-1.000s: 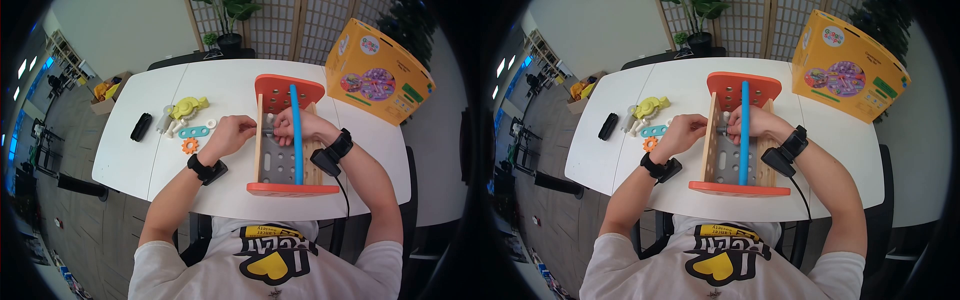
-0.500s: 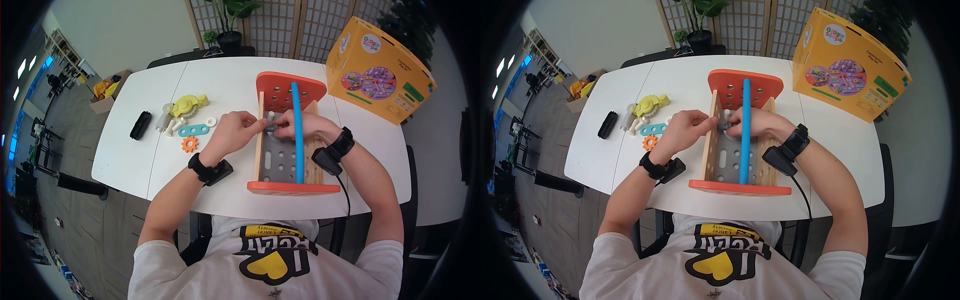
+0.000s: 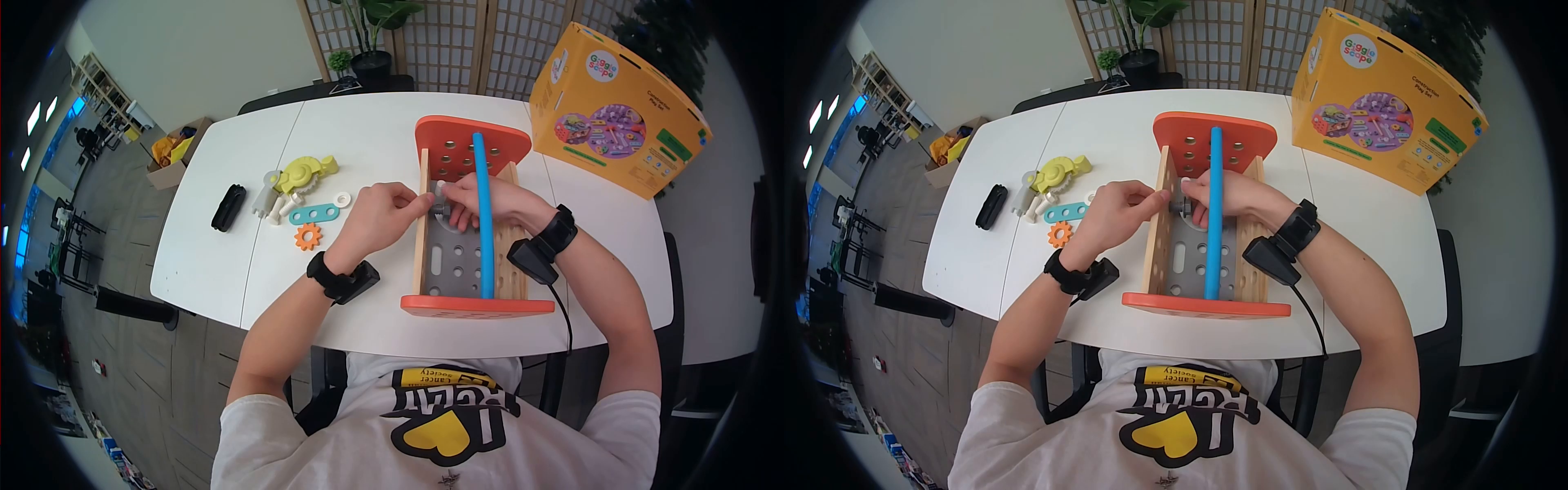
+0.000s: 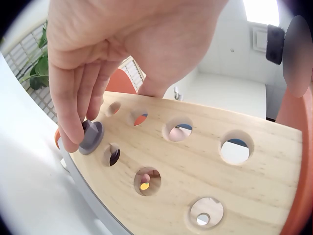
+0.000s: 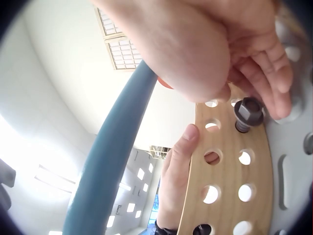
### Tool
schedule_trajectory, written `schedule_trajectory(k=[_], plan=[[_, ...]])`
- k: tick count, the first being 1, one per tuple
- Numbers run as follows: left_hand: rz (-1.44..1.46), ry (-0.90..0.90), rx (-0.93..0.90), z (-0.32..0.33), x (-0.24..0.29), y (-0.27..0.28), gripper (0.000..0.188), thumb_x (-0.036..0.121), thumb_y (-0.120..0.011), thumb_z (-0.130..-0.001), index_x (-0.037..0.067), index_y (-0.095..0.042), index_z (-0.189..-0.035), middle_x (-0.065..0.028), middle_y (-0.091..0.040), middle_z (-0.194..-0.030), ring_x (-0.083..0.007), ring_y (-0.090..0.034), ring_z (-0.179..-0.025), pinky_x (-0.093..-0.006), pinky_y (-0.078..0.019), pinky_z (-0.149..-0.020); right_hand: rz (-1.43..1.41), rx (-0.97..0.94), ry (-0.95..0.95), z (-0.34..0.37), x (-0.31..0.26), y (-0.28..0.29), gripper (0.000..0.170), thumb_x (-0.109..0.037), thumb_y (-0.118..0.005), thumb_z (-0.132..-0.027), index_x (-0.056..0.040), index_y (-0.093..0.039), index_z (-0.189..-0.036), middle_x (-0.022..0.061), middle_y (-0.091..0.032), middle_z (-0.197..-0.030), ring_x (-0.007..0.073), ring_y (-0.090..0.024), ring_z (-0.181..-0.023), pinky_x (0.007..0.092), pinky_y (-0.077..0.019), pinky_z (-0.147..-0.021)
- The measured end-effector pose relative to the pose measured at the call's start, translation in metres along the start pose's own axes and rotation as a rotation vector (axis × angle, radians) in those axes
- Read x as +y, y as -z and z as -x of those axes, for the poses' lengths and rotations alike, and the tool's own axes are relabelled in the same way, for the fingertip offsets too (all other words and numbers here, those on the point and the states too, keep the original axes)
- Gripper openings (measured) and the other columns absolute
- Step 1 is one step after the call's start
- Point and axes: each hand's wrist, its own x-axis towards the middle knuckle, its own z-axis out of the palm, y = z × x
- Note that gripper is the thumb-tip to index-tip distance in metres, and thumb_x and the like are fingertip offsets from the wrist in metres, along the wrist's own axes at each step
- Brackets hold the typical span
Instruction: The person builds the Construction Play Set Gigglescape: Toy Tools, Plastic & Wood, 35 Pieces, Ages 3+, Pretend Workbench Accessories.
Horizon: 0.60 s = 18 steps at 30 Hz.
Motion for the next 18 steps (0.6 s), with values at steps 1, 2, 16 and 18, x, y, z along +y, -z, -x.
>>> schedule_trajectory(k=[1, 2, 16, 18], plan=[[0.002, -0.005, 0.0, 0.0, -0.001, 0.0, 0.052, 0.041, -0.071, -0.097, -0.01, -0.073, -0.108, -0.0192, -0.077, -0.093, -0.0221, -0.075, -0.087, -0.032, -0.0581, -0.081, 0.024, 0.037, 0.039, 0.001, -0.001, -0.001, 0.038, -0.037, -0.063, -0.104, 0.001, -0.065, -0.108, 0.0053, -0.069, -0.086, 0.0111, -0.068, -0.073, 0.0228, -0.0514, -0.06], [0.003, -0.009, 0.0, 0.0, -0.002, 0.0, 0.052, 0.041, -0.071, -0.097, -0.01, -0.073, -0.108, -0.0192, -0.077, -0.093, -0.0221, -0.075, -0.087, -0.0319, -0.0581, -0.081, 0.048, 0.074, 0.077, 0.004, -0.002, -0.004, 0.039, -0.038, -0.065, -0.103, 0.0012, -0.065, -0.107, 0.0052, -0.069, -0.085, 0.0109, -0.067, -0.072, 0.0229, -0.0511, -0.06], [-0.005, -0.01, 0.01, 0.0, -0.001, -0.002, 0.052, 0.041, -0.069, -0.098, -0.009, -0.073, -0.108, -0.0193, -0.077, -0.093, -0.0228, -0.075, -0.087, -0.0321, -0.058, -0.082, 0.014, 0.009, -0.011, 0.003, -0.005, -0.005, 0.035, -0.029, -0.061, -0.105, 0.004, -0.07, -0.098, 0.0087, -0.072, -0.081, 0.014, -0.07, -0.067, 0.0258, -0.0551, -0.061], [-0.001, -0.008, 0.008, 0.001, 0.0, -0.001, 0.052, 0.041, -0.069, -0.098, -0.009, -0.073, -0.108, -0.0193, -0.077, -0.093, -0.023, -0.075, -0.087, -0.0323, -0.058, -0.082, 0.012, 0.038, -0.016, 0.0, -0.004, -0.003, 0.033, -0.032, -0.065, -0.103, 0.001, -0.07, -0.101, 0.0071, -0.071, -0.085, 0.0113, -0.07, -0.07, 0.022, -0.0526, -0.059]])
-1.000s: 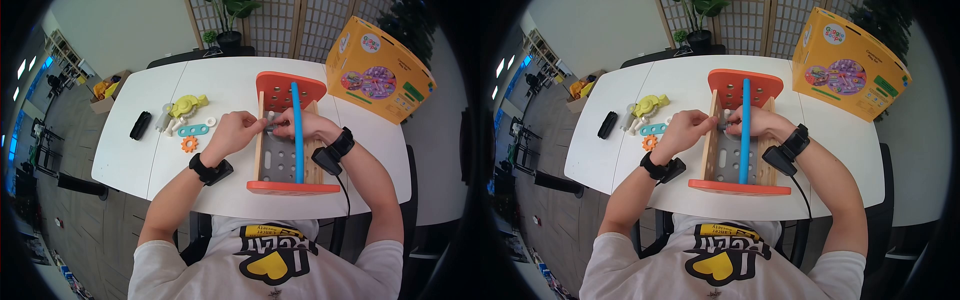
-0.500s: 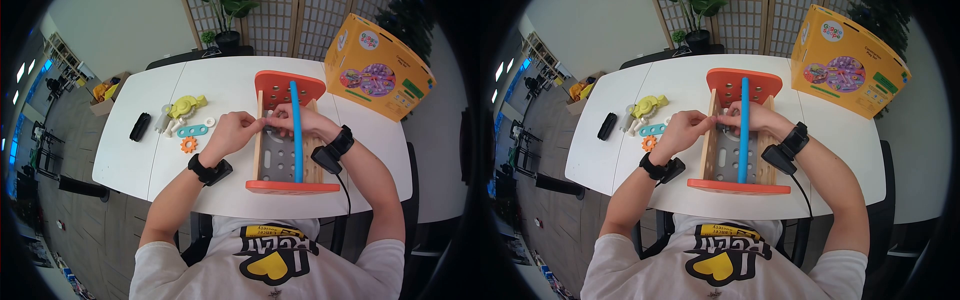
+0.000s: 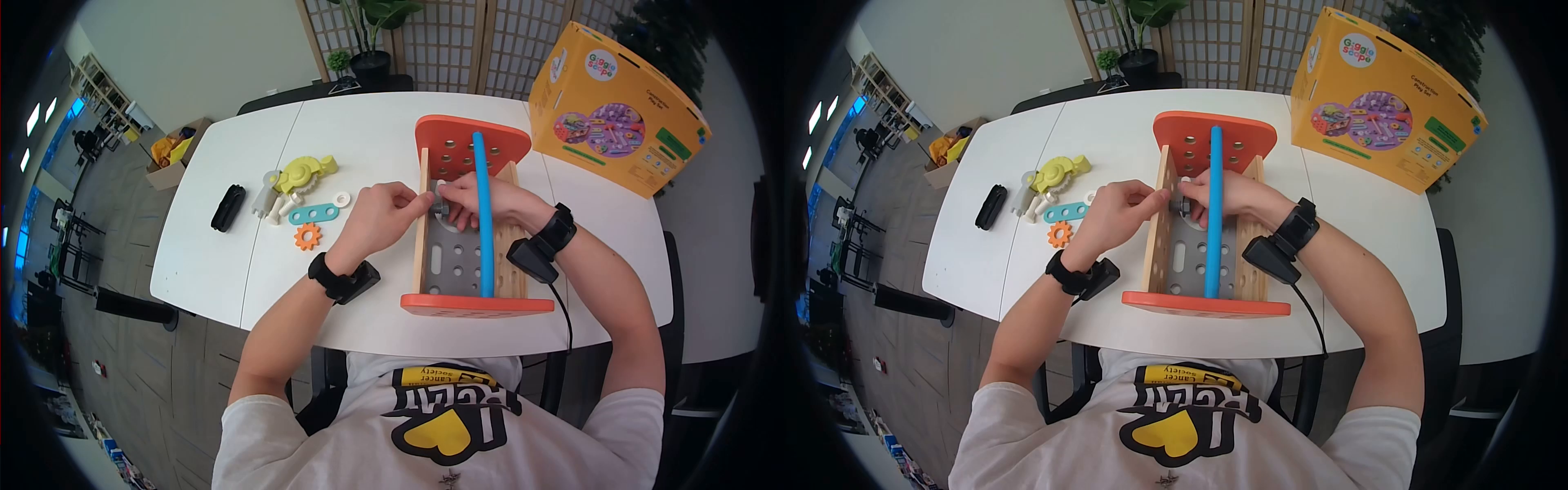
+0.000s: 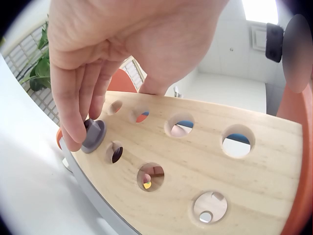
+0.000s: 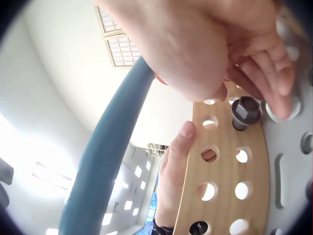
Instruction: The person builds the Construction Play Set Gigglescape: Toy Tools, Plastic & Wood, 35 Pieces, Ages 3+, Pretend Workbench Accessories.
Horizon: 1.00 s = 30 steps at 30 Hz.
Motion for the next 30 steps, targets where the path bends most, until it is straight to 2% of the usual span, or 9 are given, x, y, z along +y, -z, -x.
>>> schedule_trajectory(k=[3, 6, 12, 15, 18, 21, 24, 27, 30], plan=[[0.014, -0.019, 0.006, 0.001, -0.001, 0.0, 0.052, 0.042, -0.069, -0.098, -0.009, -0.073, -0.107, -0.0194, -0.077, -0.093, -0.0231, -0.075, -0.087, -0.0325, -0.058, -0.082, 0.025, 0.116, 0.248, -0.001, 0.013, -0.003, 0.03, -0.029, -0.073, -0.098, 0.0004, -0.07, -0.103, 0.0057, -0.071, -0.085, 0.0111, -0.07, -0.073, 0.023, -0.0514, -0.06], [-0.003, -0.013, 0.005, 0.0, 0.0, 0.0, 0.052, 0.042, -0.069, -0.098, -0.009, -0.073, -0.106, -0.0195, -0.077, -0.093, -0.023, -0.075, -0.087, -0.0327, -0.0579, -0.081, 0.115, 0.09, 0.343, -0.006, 0.02, 0.002, 0.03, -0.027, -0.08, -0.093, 0.0001, -0.071, -0.102, 0.0055, -0.071, -0.084, 0.0109, -0.07, -0.076, 0.0237, -0.0503, -0.062], [0.0, -0.028, 0.01, 0.001, -0.002, -0.001, 0.051, 0.042, -0.069, -0.098, -0.009, -0.073, -0.106, -0.0192, -0.077, -0.091, -0.023, -0.075, -0.086, -0.0328, -0.0578, -0.081, 0.038, -0.023, 0.073, -0.002, 0.007, 0.001, 0.041, -0.038, -0.065, -0.103, 0.0022, -0.072, -0.095, 0.0079, -0.072, -0.084, 0.012, -0.07, -0.075, 0.0239, -0.0516, -0.058], [-0.005, -0.024, 0.01, 0.0, -0.001, -0.001, 0.051, 0.042, -0.069, -0.098, -0.009, -0.073, -0.106, -0.0191, -0.077, -0.091, -0.023, -0.075, -0.086, -0.0328, -0.0578, -0.081, 0.012, -0.046, -0.019, -0.005, 0.006, -0.001, 0.045, -0.04, -0.057, -0.106, 0.0025, -0.071, -0.099, 0.0072, -0.071, -0.084, 0.0125, -0.071, -0.075, 0.0241, -0.0522, -0.057], [0.009, -0.023, 0.01, 0.001, -0.002, -0.002, 0.052, 0.042, -0.069, -0.098, -0.009, -0.073, -0.105, -0.0193, -0.077, -0.091, -0.0229, -0.075, -0.086, -0.0327, -0.0576, -0.08, -0.012, 0.065, 0.022, -0.002, 0.002, -0.003, 0.034, -0.033, -0.065, -0.102, 0.0007, -0.069, -0.102, 0.0061, -0.068, -0.086, 0.0117, -0.07, -0.075, 0.0235, -0.0505, -0.057], [0.003, -0.038, 0.02, 0.0, -0.003, -0.002, 0.051, 0.041, -0.069, -0.098, -0.009, -0.074, -0.104, -0.0184, -0.077, -0.089, -0.0224, -0.074, -0.084, -0.0324, -0.0574, -0.08, 0.053, 0.071, 0.216, -0.002, 0.011, -0.001, 0.027, -0.027, -0.074, -0.096, -0.0014, -0.069, -0.104, 0.0045, -0.066, -0.086, 0.0108, -0.068, -0.074, 0.0228, -0.0482, -0.058], [-0.017, -0.047, 0.021, 0.0, -0.003, -0.002, 0.049, 0.041, -0.068, -0.099, -0.008, -0.074, -0.104, -0.0174, -0.076, -0.088, -0.0219, -0.074, -0.083, -0.0322, -0.0572, -0.079, 0.091, 0.007, 0.246, -0.006, 0.016, 0.003, 0.029, -0.024, -0.081, -0.09, -0.0019, -0.069, -0.103, 0.0052, -0.068, -0.088, 0.0099, -0.067, -0.073, 0.0224, -0.0464, -0.058], [-0.015, -0.043, 0.032, -0.001, -0.006, -0.004, 0.049, 0.041, -0.068, -0.099, -0.007, -0.075, -0.103, -0.0165, -0.076, -0.086, -0.0215, -0.073, -0.082, -0.0323, -0.057, -0.078, 0.167, -0.013, 0.161, -0.005, 0.01, 0.003, 0.03, -0.029, -0.075, -0.096, -0.001, -0.069, -0.104, 0.0063, -0.07, -0.092, 0.01, -0.067, -0.073, 0.0228, -0.0475, -0.059], [-0.019, -0.031, 0.023, 0.0, -0.003, -0.004, 0.049, 0.041, -0.068, -0.099, -0.007, -0.074, -0.102, -0.0161, -0.076, -0.086, -0.0214, -0.073, -0.081, -0.0324, -0.0569, -0.078, 0.006, 0.005, 0.045, -0.012, 0.013, 0.0, 0.039, -0.037, -0.074, -0.095, 0.0014, -0.071, -0.09, 0.0073, -0.072, -0.083, 0.0126, -0.067, -0.067, 0.0254, -0.0515, -0.059]])
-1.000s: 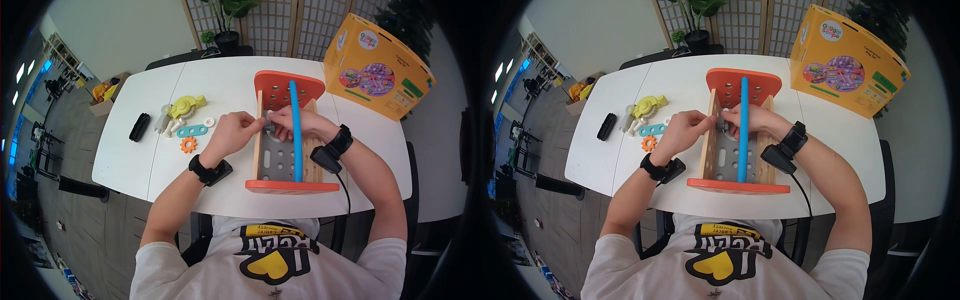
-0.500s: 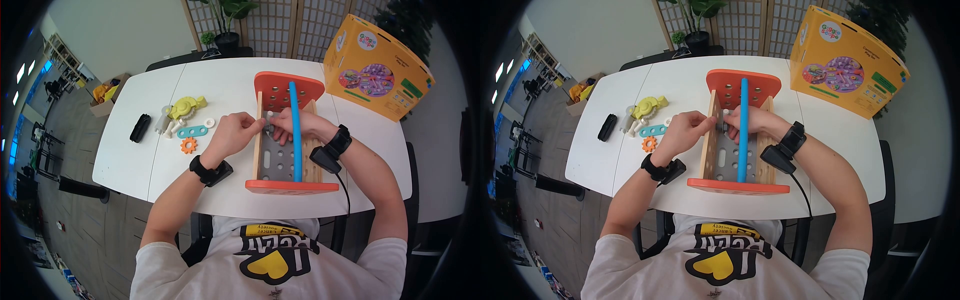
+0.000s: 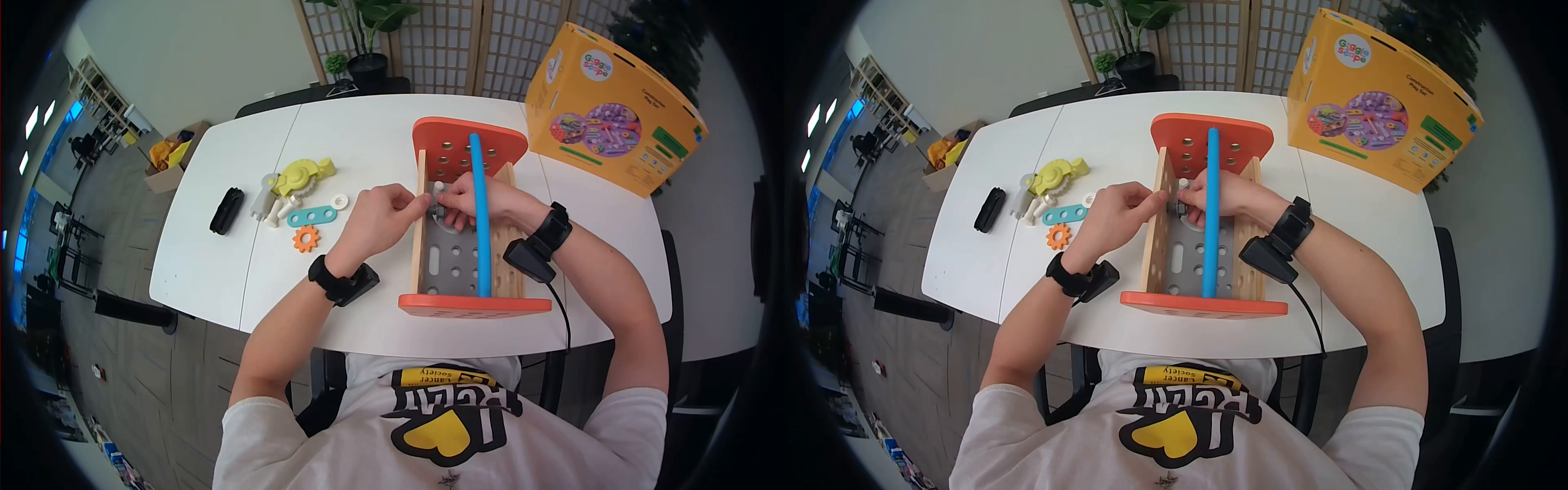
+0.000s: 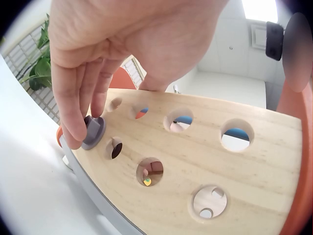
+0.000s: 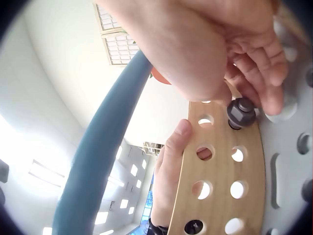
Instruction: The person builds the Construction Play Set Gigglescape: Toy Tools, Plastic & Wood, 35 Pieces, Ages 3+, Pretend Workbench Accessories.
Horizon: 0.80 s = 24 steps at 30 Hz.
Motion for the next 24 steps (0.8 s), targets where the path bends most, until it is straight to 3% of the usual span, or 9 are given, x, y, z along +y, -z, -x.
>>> schedule_trajectory(k=[3, 6, 9, 12, 15, 21, 24], plan=[[0.002, -0.009, 0.003, 0.0, -0.001, -0.001, 0.049, 0.042, -0.068, -0.099, -0.007, -0.074, -0.102, -0.0156, -0.076, -0.085, -0.0212, -0.073, -0.081, -0.0322, -0.0567, -0.077, 0.029, -0.015, -0.032, 0.004, -0.006, -0.001, 0.041, -0.04, -0.06, -0.104, -0.0004, -0.068, -0.106, 0.0062, -0.07, -0.094, 0.0103, -0.066, -0.074, 0.0236, -0.0491, -0.059], [0.009, -0.011, 0.001, 0.0, -0.002, -0.001, 0.049, 0.042, -0.068, -0.099, -0.007, -0.075, -0.102, -0.0155, -0.076, -0.085, -0.021, -0.073, -0.081, -0.0319, -0.0566, -0.077, 0.08, 0.066, 0.006, 0.008, -0.012, -0.004, 0.035, -0.037, -0.067, -0.1, -0.0024, -0.067, -0.108, 0.0041, -0.067, -0.094, 0.0103, -0.066, -0.077, 0.0243, -0.0491, -0.06], [0.011, -0.019, 0.007, -0.001, -0.004, -0.001, 0.049, 0.042, -0.068, -0.099, -0.007, -0.075, -0.102, -0.0154, -0.076, -0.085, -0.0206, -0.073, -0.081, -0.0318, -0.0564, -0.077, 0.129, 0.039, 0.175, 0.008, -0.002, 0.0, 0.032, -0.033, -0.074, -0.096, -0.0044, -0.067, -0.109, 0.0025, -0.065, -0.094, 0.0105, -0.065, -0.079, 0.0251, -0.0491, -0.062], [0.015, -0.019, 0.005, 0.0, -0.001, -0.001, 0.049, 0.042, -0.068, -0.099, -0.007, -0.075, -0.101, -0.0152, -0.075, -0.085, -0.0202, -0.072, -0.081, -0.0318, -0.0561, -0.077, 0.086, 0.051, 0.264, 0.002, 0.006, 0.0, 0.036, -0.027, -0.082, -0.089, 0.0026, -0.068, -0.103, 0.0079, -0.072, -0.083, 0.0128, -0.067, -0.069, 0.0248, -0.0519, -0.062], [0.012, -0.02, 0.009, 0.0, -0.004, -0.002, 0.049, 0.042, -0.068, -0.099, -0.006, -0.075, -0.101, -0.0148, -0.075, -0.084, -0.02, -0.072, -0.081, -0.0318, -0.0559, -0.076, 0.141, -0.009, 0.146, 0.004, -0.001, 0.002, 0.038, -0.033, -0.077, -0.094, 0.0038, -0.07, -0.102, 0.008, -0.073, -0.082, 0.013, -0.068, -0.069, 0.0252, -0.0523, -0.063], [0.007, -0.018, 0.004, 0.0, -0.002, -0.001, 0.049, 0.043, -0.068, -0.099, -0.007, -0.074, -0.101, -0.0147, -0.075, -0.085, -0.0203, -0.072, -0.081, -0.032, -0.0561, -0.077, -0.04, -0.021, -0.055, 0.001, -0.002, -0.002, 0.05, -0.047, -0.063, -0.101, 0.002, -0.071, -0.101, 0.0073, -0.072, -0.081, 0.0125, -0.067, -0.069, 0.0257, -0.0523, -0.062], [0.012, -0.03, 0.011, 0.001, -0.003, -0.001, 0.05, 0.043, -0.068, -0.099, -0.007, -0.074, -0.101, -0.0148, -0.075, -0.086, -0.0205, -0.072, -0.082, -0.0323, -0.0562, -0.077, -0.017, 0.097, -0.014, 0.008, -0.012, -0.004, 0.036, -0.037, -0.066, -0.101, -0.0018, -0.067, -0.106, 0.0032, -0.072, -0.085, 0.0099, -0.064, -0.07, 0.024, -0.0481, -0.06]])
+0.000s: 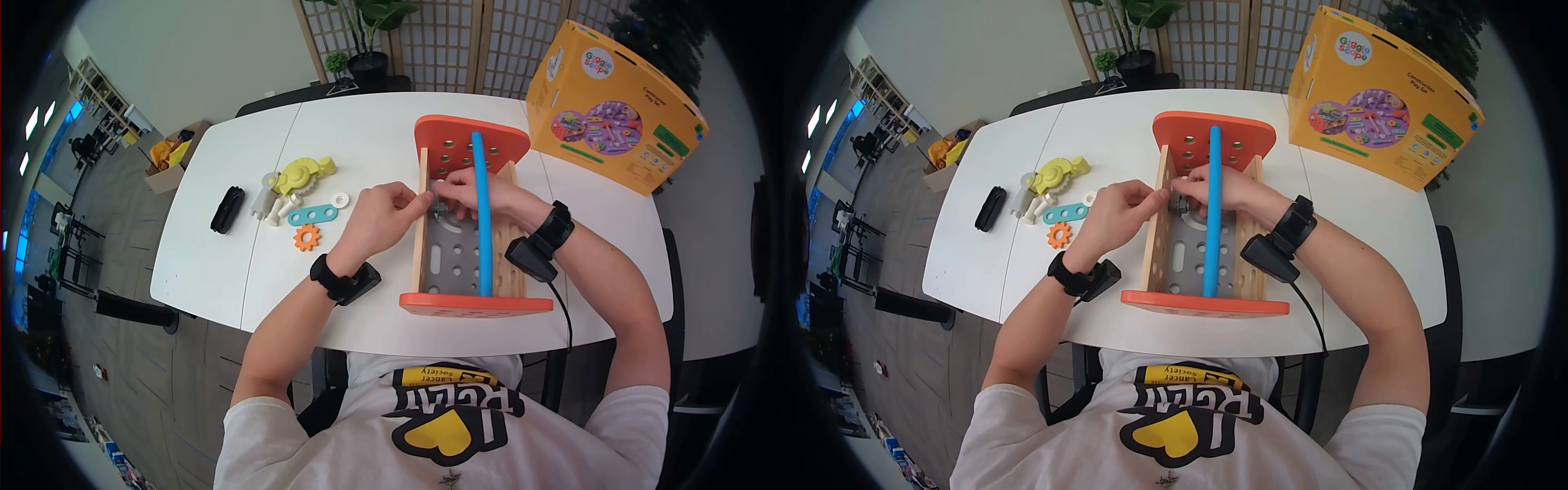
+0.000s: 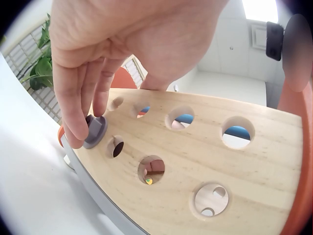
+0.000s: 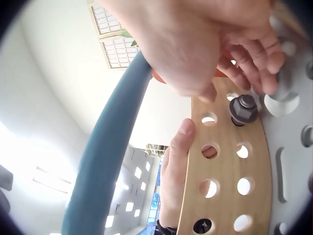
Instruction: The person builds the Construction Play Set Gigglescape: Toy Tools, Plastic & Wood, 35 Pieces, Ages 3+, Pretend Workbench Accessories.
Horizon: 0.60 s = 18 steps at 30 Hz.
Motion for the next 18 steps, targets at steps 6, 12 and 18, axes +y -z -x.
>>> schedule_trajectory(k=[6, 12, 18], plan=[[0.002, 0.007, 0.004, -0.001, 0.0, -0.001, 0.05, 0.043, -0.068, -0.099, -0.007, -0.074, -0.102, -0.0149, -0.075, -0.085, -0.0207, -0.072, -0.082, -0.0321, -0.0562, -0.077, 0.118, -0.082, 0.176, -0.007, 0.019, 0.007, 0.027, -0.022, -0.082, -0.089, -0.0013, -0.068, -0.101, 0.0034, -0.071, -0.082, 0.01, -0.065, -0.071, 0.0229, -0.0474, -0.06], [-0.005, 0.008, -0.004, -0.002, -0.001, -0.001, 0.05, 0.043, -0.068, -0.099, -0.007, -0.074, -0.102, -0.0148, -0.075, -0.085, -0.02, -0.072, -0.081, -0.0318, -0.0559, -0.077, 0.063, -0.155, 0.011, 0.0, 0.005, 0.002, 0.034, -0.027, -0.06, -0.104, 0.0051, -0.071, -0.101, 0.0089, -0.072, -0.083, 0.0137, -0.069, -0.07, 0.0268, -0.054, -0.064], [0.008, 0.002, 0.0, -0.001, -0.001, -0.001, 0.049, 0.041, -0.068, -0.099, -0.007, -0.074, -0.101, -0.0146, -0.075, -0.084, -0.02, -0.071, -0.081, -0.0322, -0.0558, -0.076, -0.012, -0.022, 0.029, -0.004, 0.008, -0.001, 0.03, -0.026, -0.054, -0.106, 0.001, -0.068, -0.105, 0.0078, -0.072, -0.09, 0.0111, -0.069, -0.079, 0.0238, -0.0522, -0.062]])
